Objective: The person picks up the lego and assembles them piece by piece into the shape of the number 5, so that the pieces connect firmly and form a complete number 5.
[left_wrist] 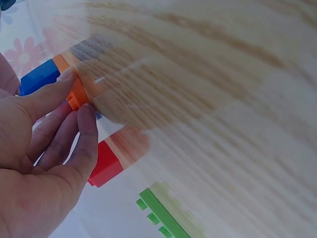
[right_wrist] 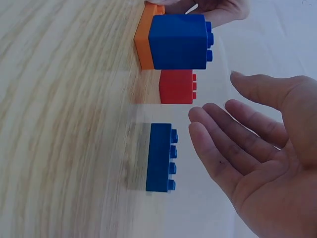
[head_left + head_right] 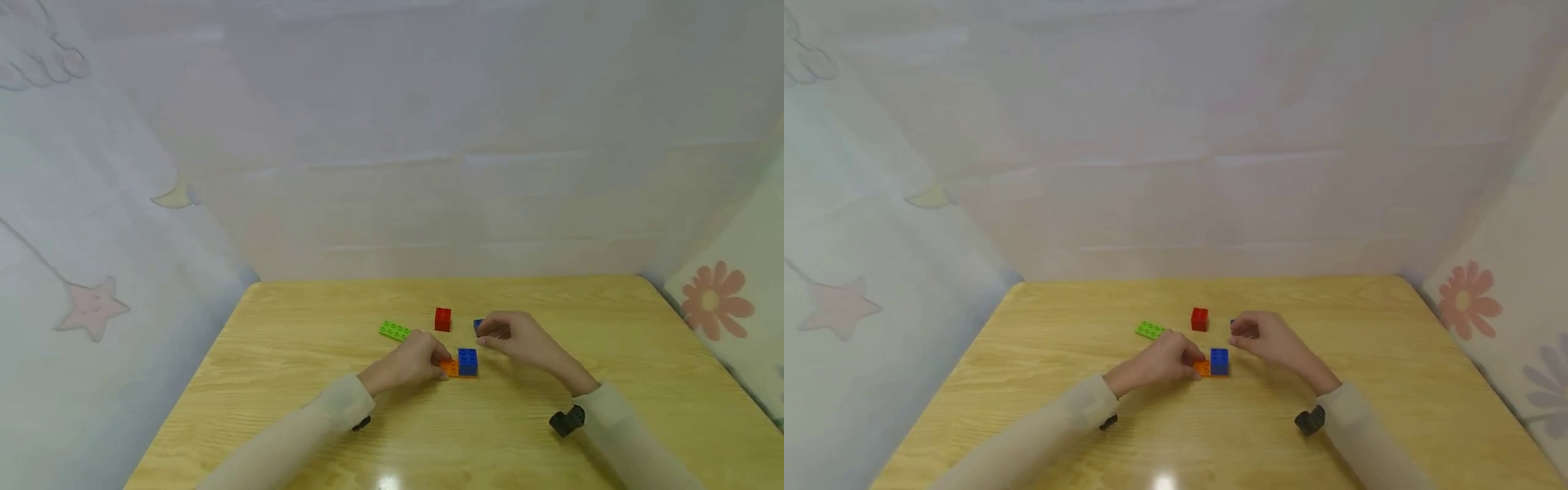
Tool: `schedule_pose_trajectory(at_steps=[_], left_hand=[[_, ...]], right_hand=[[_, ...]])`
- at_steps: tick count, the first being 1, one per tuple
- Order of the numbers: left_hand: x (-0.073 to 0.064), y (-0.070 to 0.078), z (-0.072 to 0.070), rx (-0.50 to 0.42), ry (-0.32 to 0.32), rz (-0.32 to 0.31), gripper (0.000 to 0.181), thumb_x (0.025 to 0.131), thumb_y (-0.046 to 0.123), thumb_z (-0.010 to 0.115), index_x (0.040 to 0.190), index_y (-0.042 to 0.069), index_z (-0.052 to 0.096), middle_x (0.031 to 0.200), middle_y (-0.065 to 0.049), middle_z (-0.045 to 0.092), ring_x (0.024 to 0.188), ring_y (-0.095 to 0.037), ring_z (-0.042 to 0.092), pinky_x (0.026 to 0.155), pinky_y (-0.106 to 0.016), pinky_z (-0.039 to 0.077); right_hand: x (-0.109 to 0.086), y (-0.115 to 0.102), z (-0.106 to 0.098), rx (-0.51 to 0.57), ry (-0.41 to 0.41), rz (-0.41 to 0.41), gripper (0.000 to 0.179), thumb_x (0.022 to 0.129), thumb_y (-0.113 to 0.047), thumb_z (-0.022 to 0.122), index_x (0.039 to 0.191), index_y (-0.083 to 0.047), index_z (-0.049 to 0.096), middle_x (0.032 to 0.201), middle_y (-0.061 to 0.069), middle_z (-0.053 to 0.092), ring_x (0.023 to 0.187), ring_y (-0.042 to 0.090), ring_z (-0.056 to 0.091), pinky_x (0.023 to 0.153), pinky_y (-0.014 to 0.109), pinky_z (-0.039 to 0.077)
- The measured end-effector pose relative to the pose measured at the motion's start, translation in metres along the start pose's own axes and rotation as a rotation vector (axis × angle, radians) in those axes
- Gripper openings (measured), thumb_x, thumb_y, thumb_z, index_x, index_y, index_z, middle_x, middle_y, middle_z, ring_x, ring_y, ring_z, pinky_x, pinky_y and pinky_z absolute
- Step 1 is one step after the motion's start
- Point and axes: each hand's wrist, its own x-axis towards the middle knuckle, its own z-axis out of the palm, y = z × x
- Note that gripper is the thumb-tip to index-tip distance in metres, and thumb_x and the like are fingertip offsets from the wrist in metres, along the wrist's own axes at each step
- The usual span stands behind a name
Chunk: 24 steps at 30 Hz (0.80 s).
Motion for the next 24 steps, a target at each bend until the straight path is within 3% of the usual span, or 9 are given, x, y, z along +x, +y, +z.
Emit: schedule_pose_trajectory(at_steps=[7, 11, 24], left_hand=[[0.002, -0.001, 0.005, 0.012, -0.003, -0.031, 0.028, 0.089, 0.016, 0.086, 0.117, 0.009, 0.082, 0.113, 0.000, 0.082, 0.088, 0.002, 0.070, 0.077, -0.012, 0.056], [0.003, 0.000, 0.002, 0.033, 0.006, -0.011, 0.029, 0.090, 0.015, 0.085, 0.117, 0.008, 0.082, 0.113, -0.001, 0.082, 0.088, 0.001, 0.070, 0.076, -0.013, 0.057], [-0.002, -0.001, 0.002, -0.004, 0.003, -0.011, 0.030, 0.090, 0.014, 0.085, 0.118, 0.007, 0.081, 0.114, -0.003, 0.081, 0.087, 0.001, 0.068, 0.076, -0.013, 0.056]], right_hand=[[-0.002, 0.010, -0.004, -0.021, 0.040, 0.017, 0.021, 0.102, -0.026, 0.072, 0.114, -0.010, 0.076, 0.109, 0.000, 0.077, 0.100, 0.015, 0.073, 0.087, 0.033, 0.061], [0.000, 0.013, -0.009, -0.055, 0.085, 0.030, 0.017, 0.101, -0.021, 0.072, 0.113, -0.010, 0.077, 0.108, 0.001, 0.078, 0.099, 0.017, 0.073, 0.088, 0.039, 0.062], [-0.001, 0.036, -0.014, -0.072, 0.127, 0.079, 0.032, 0.100, -0.025, 0.073, 0.125, -0.006, 0.073, 0.129, 0.018, 0.072, 0.117, 0.042, 0.070, 0.096, 0.054, 0.060]])
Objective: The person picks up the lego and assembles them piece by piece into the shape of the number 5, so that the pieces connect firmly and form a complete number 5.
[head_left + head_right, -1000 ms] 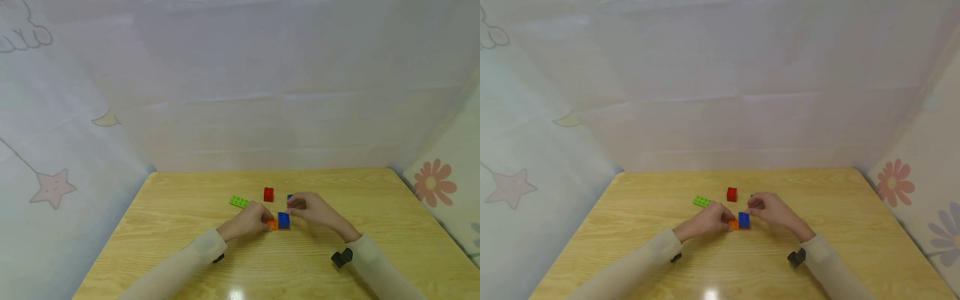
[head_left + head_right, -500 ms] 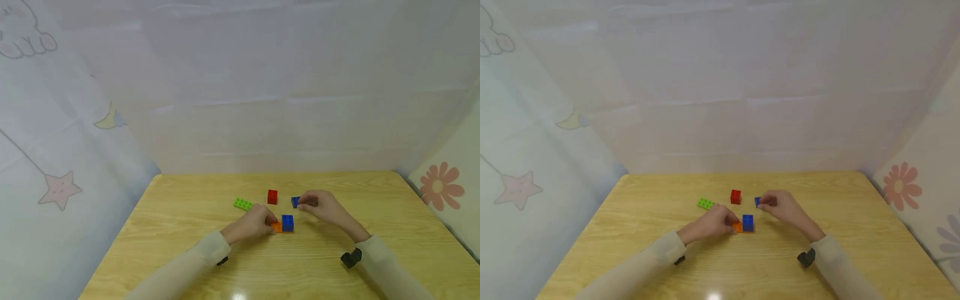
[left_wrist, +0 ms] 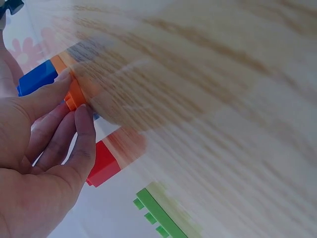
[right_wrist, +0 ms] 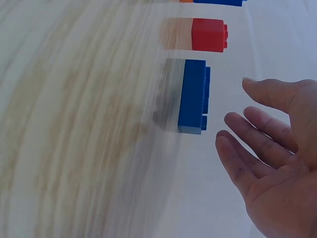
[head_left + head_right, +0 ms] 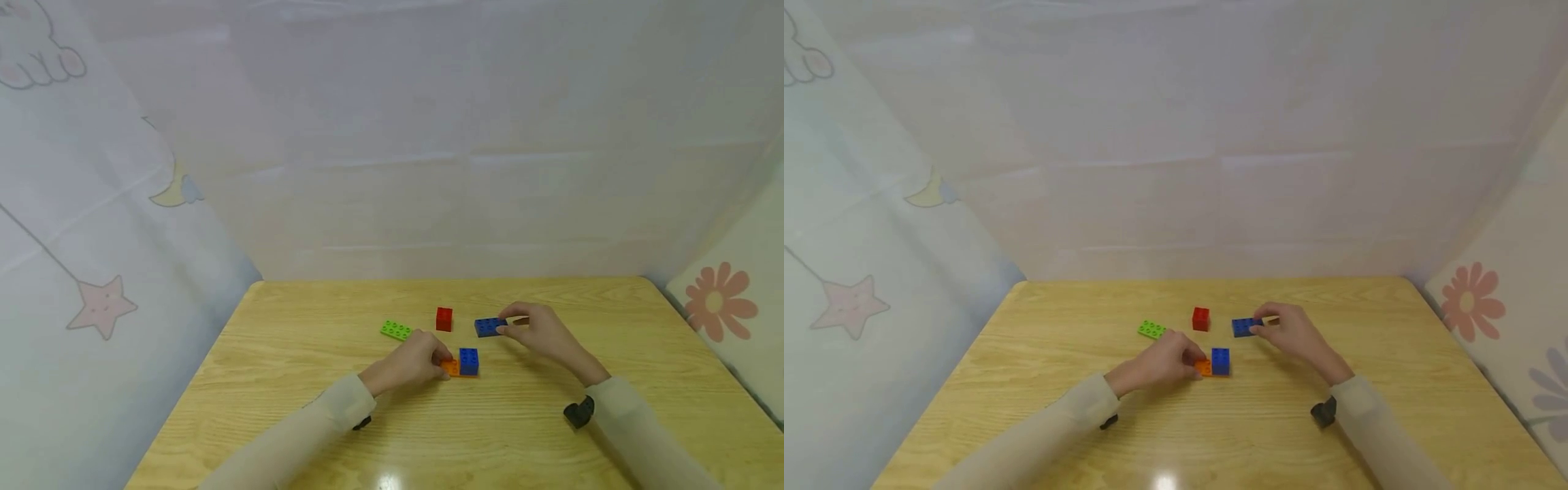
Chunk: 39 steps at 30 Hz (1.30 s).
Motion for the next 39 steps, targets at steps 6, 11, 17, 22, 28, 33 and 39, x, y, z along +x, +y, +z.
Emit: schedule_pose_trajectory(at_steps=[6, 11, 17, 22, 28, 33, 39], left_hand=[[-0.001, -0.001, 0.002, 0.000, 0.001, 0.014, 0.030, 0.090, 0.014, 0.085, 0.118, 0.007, 0.081, 0.114, -0.003, 0.081, 0.089, -0.001, 0.069, 0.077, -0.013, 0.056], [-0.002, -0.002, 0.002, 0.006, 0.013, 0.015, 0.031, 0.088, 0.015, 0.086, 0.118, 0.007, 0.081, 0.115, -0.003, 0.081, 0.096, -0.006, 0.074, 0.079, -0.014, 0.057], [-0.001, -0.001, 0.001, -0.011, 0.012, 0.000, 0.031, 0.089, 0.014, 0.086, 0.118, 0.006, 0.081, 0.116, -0.004, 0.081, 0.096, -0.007, 0.074, 0.080, -0.013, 0.057], [0.001, -0.001, 0.001, -0.004, 0.016, -0.001, 0.031, 0.089, 0.015, 0.086, 0.118, 0.006, 0.081, 0.116, -0.004, 0.081, 0.093, -0.005, 0.072, 0.079, -0.014, 0.056], [0.002, -0.001, 0.000, -0.009, 0.010, 0.006, 0.032, 0.089, 0.016, 0.086, 0.119, 0.006, 0.080, 0.117, -0.004, 0.081, 0.090, -0.001, 0.070, 0.078, -0.013, 0.056], [0.003, -0.002, -0.001, 0.000, 0.001, 0.029, 0.031, 0.089, 0.016, 0.086, 0.118, 0.006, 0.081, 0.116, -0.004, 0.081, 0.088, 0.000, 0.069, 0.077, -0.013, 0.056], [0.004, -0.005, -0.001, -0.017, -0.008, 0.040, 0.032, 0.089, 0.015, 0.086, 0.119, 0.006, 0.080, 0.114, -0.004, 0.081, 0.083, 0.002, 0.066, 0.075, -0.013, 0.055]], right_hand=[[0.003, 0.011, 0.001, 0.014, 0.003, 0.010, 0.040, 0.099, -0.023, 0.075, 0.131, 0.000, 0.069, 0.133, 0.020, 0.070, 0.120, 0.043, 0.068, 0.098, 0.054, 0.059], [0.011, 0.018, 0.004, 0.023, -0.043, 0.022, 0.045, 0.099, -0.025, 0.076, 0.135, 0.001, 0.066, 0.136, 0.022, 0.068, 0.125, 0.044, 0.065, 0.099, 0.052, 0.059], [0.021, 0.021, 0.006, 0.020, -0.104, 0.060, 0.050, 0.097, -0.024, 0.077, 0.138, 0.001, 0.064, 0.140, 0.023, 0.066, 0.128, 0.045, 0.064, 0.100, 0.053, 0.059], [0.024, 0.022, 0.005, 0.025, -0.144, 0.088, 0.053, 0.098, -0.024, 0.077, 0.141, 0.001, 0.062, 0.143, 0.023, 0.064, 0.127, 0.047, 0.064, 0.102, 0.056, 0.057], [0.025, 0.020, 0.003, 0.019, -0.164, 0.096, 0.050, 0.098, -0.022, 0.076, 0.140, 0.001, 0.063, 0.142, 0.023, 0.064, 0.127, 0.047, 0.063, 0.103, 0.057, 0.056], [0.025, 0.020, 0.001, 0.018, -0.172, 0.110, 0.047, 0.098, -0.021, 0.076, 0.139, 0.000, 0.064, 0.142, 0.023, 0.064, 0.128, 0.046, 0.063, 0.102, 0.058, 0.056], [0.025, 0.024, 0.002, 0.020, -0.166, 0.119, 0.045, 0.096, -0.018, 0.077, 0.136, 0.001, 0.066, 0.137, 0.022, 0.067, 0.121, 0.041, 0.067, 0.097, 0.054, 0.059]])
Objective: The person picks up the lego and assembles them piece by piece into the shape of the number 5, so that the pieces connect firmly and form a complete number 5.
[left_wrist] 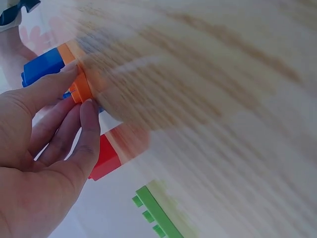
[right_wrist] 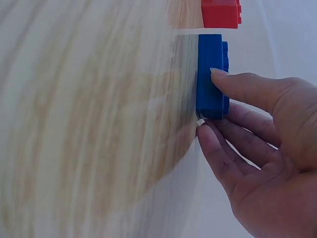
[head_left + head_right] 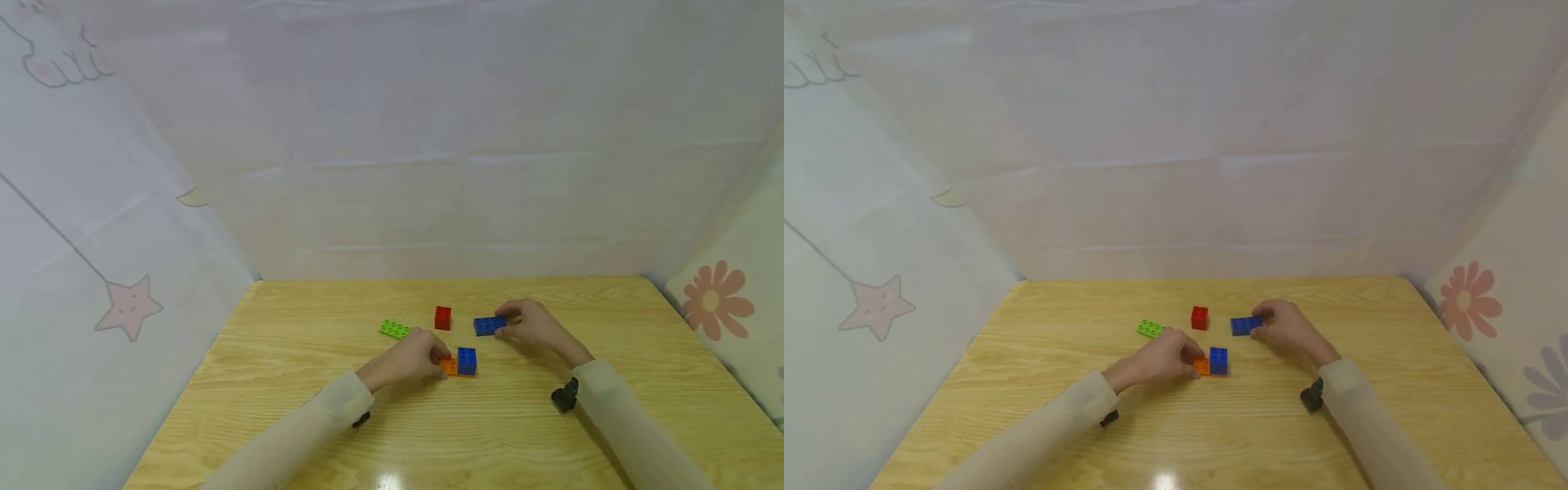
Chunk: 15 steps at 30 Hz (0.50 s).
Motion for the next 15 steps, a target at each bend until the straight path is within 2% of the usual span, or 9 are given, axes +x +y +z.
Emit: schedule_pose_trajectory(at_steps=[7, 15], left_hand=[[0.0006, -0.0004, -0.0010, -0.007, 0.001, -0.020, 0.035, 0.087, 0.015, 0.087, 0.120, 0.006, 0.080, 0.115, -0.005, 0.081, 0.084, 0.000, 0.064, 0.076, -0.014, 0.054], [0.0008, -0.0006, -0.0009, -0.008, -0.012, -0.041, 0.037, 0.088, 0.016, 0.087, 0.122, 0.006, 0.079, 0.118, -0.005, 0.079, 0.090, -0.003, 0.068, 0.079, -0.014, 0.055]], right_hand=[[0.0023, 0.0026, -0.0004, 0.019, 0.008, 0.005, 0.045, 0.095, -0.016, 0.078, 0.135, 0.000, 0.067, 0.131, 0.018, 0.070, 0.118, 0.035, 0.068, 0.097, 0.052, 0.059], [0.0036, 0.0036, -0.0005, 0.025, 0.003, 0.043, 0.047, 0.093, -0.020, 0.081, 0.135, -0.003, 0.068, 0.132, 0.017, 0.070, 0.117, 0.032, 0.066, 0.098, 0.052, 0.057]])
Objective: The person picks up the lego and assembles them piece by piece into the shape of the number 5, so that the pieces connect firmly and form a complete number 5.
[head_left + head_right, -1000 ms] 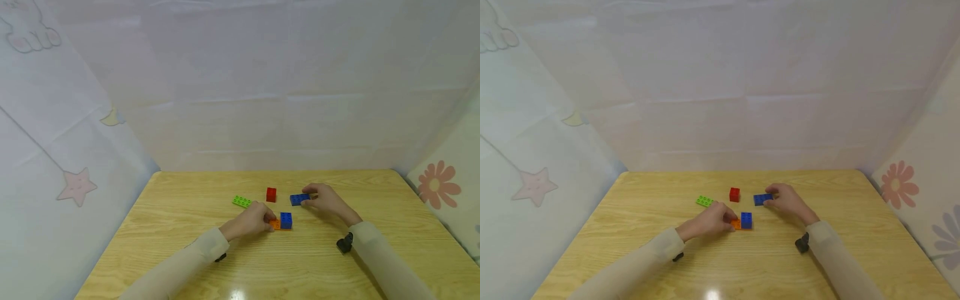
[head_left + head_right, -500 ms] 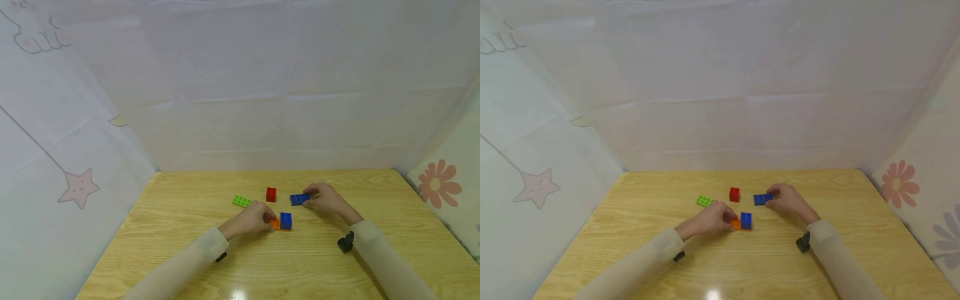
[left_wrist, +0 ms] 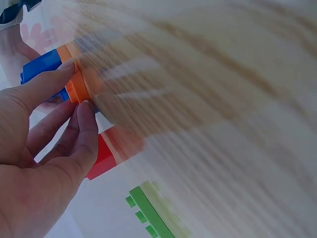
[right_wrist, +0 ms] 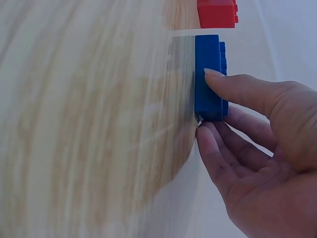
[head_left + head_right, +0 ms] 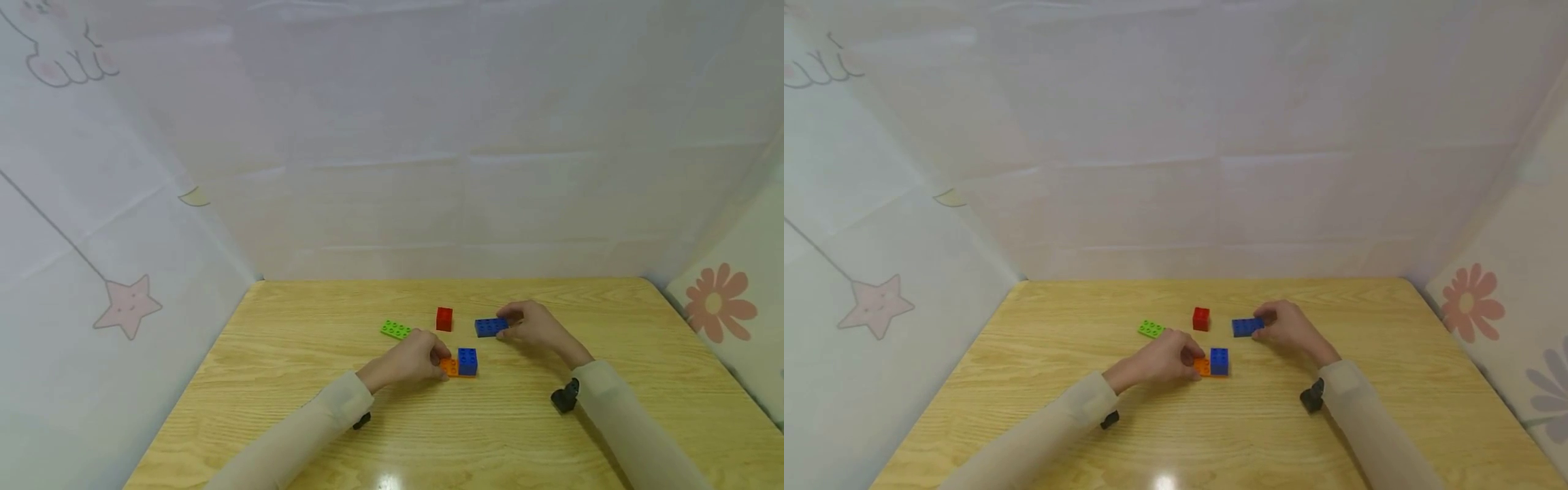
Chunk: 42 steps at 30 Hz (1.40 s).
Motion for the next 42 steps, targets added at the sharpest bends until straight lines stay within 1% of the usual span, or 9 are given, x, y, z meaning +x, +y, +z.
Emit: schedule_pose_trajectory(at_steps=[6, 12, 18, 23, 30, 36, 42], left_hand=[[0.001, -0.001, 0.000, 0.001, -0.009, -0.005, 0.039, 0.087, 0.017, 0.088, 0.124, 0.006, 0.078, 0.120, -0.004, 0.079, 0.094, -0.003, 0.070, 0.081, -0.014, 0.056], [-0.002, -0.002, 0.002, -0.002, -0.014, -0.016, 0.041, 0.087, 0.019, 0.088, 0.125, 0.006, 0.077, 0.120, -0.004, 0.078, 0.094, -0.006, 0.069, 0.081, -0.015, 0.055], [-0.004, -0.003, 0.004, 0.002, -0.012, -0.021, 0.043, 0.087, 0.021, 0.088, 0.126, 0.006, 0.076, 0.121, -0.002, 0.078, 0.096, -0.004, 0.069, 0.083, -0.015, 0.056], [-0.004, -0.004, 0.005, -0.012, -0.017, -0.019, 0.044, 0.088, 0.019, 0.087, 0.128, 0.005, 0.075, 0.122, -0.004, 0.078, 0.100, -0.005, 0.072, 0.085, -0.015, 0.057], [-0.003, -0.002, 0.005, -0.023, -0.011, -0.015, 0.041, 0.090, 0.015, 0.085, 0.128, 0.003, 0.074, 0.123, -0.007, 0.078, 0.102, -0.008, 0.073, 0.084, -0.013, 0.056], [-0.004, -0.003, 0.005, -0.041, -0.004, -0.015, 0.040, 0.090, 0.013, 0.084, 0.128, 0.003, 0.074, 0.122, -0.007, 0.078, 0.101, -0.007, 0.073, 0.084, -0.013, 0.056], [-0.004, -0.003, 0.005, -0.079, -0.002, -0.023, 0.039, 0.090, 0.012, 0.084, 0.127, 0.003, 0.075, 0.122, -0.007, 0.077, 0.100, -0.007, 0.072, 0.085, -0.014, 0.056]], right_hand=[[0.000, 0.001, -0.002, 0.019, -0.022, 0.020, 0.050, 0.092, -0.021, 0.082, 0.137, -0.003, 0.067, 0.129, 0.015, 0.071, 0.112, 0.026, 0.066, 0.095, 0.048, 0.057], [-0.002, 0.004, -0.001, 0.035, -0.027, 0.032, 0.052, 0.090, -0.022, 0.085, 0.135, -0.003, 0.069, 0.129, 0.015, 0.071, 0.111, 0.026, 0.068, 0.096, 0.047, 0.058], [-0.004, 0.007, 0.001, 0.044, -0.023, 0.019, 0.048, 0.091, -0.021, 0.083, 0.134, -0.004, 0.070, 0.128, 0.015, 0.071, 0.111, 0.026, 0.067, 0.095, 0.048, 0.058], [-0.006, 0.006, 0.003, 0.024, -0.007, 0.004, 0.046, 0.092, -0.024, 0.082, 0.133, -0.006, 0.071, 0.127, 0.015, 0.072, 0.112, 0.028, 0.067, 0.095, 0.050, 0.057], [-0.015, 0.005, -0.002, 0.035, 0.030, -0.004, 0.051, 0.094, -0.029, 0.081, 0.138, -0.005, 0.069, 0.135, 0.018, 0.071, 0.121, 0.036, 0.069, 0.101, 0.054, 0.057], [-0.017, 0.009, -0.006, 0.033, 0.053, -0.006, 0.051, 0.093, -0.035, 0.082, 0.136, -0.011, 0.072, 0.135, 0.016, 0.072, 0.120, 0.034, 0.070, 0.099, 0.051, 0.059], [-0.024, 0.003, -0.009, 0.054, 0.060, -0.010, 0.050, 0.090, -0.040, 0.084, 0.132, -0.014, 0.074, 0.131, 0.014, 0.074, 0.116, 0.031, 0.071, 0.096, 0.050, 0.060]])
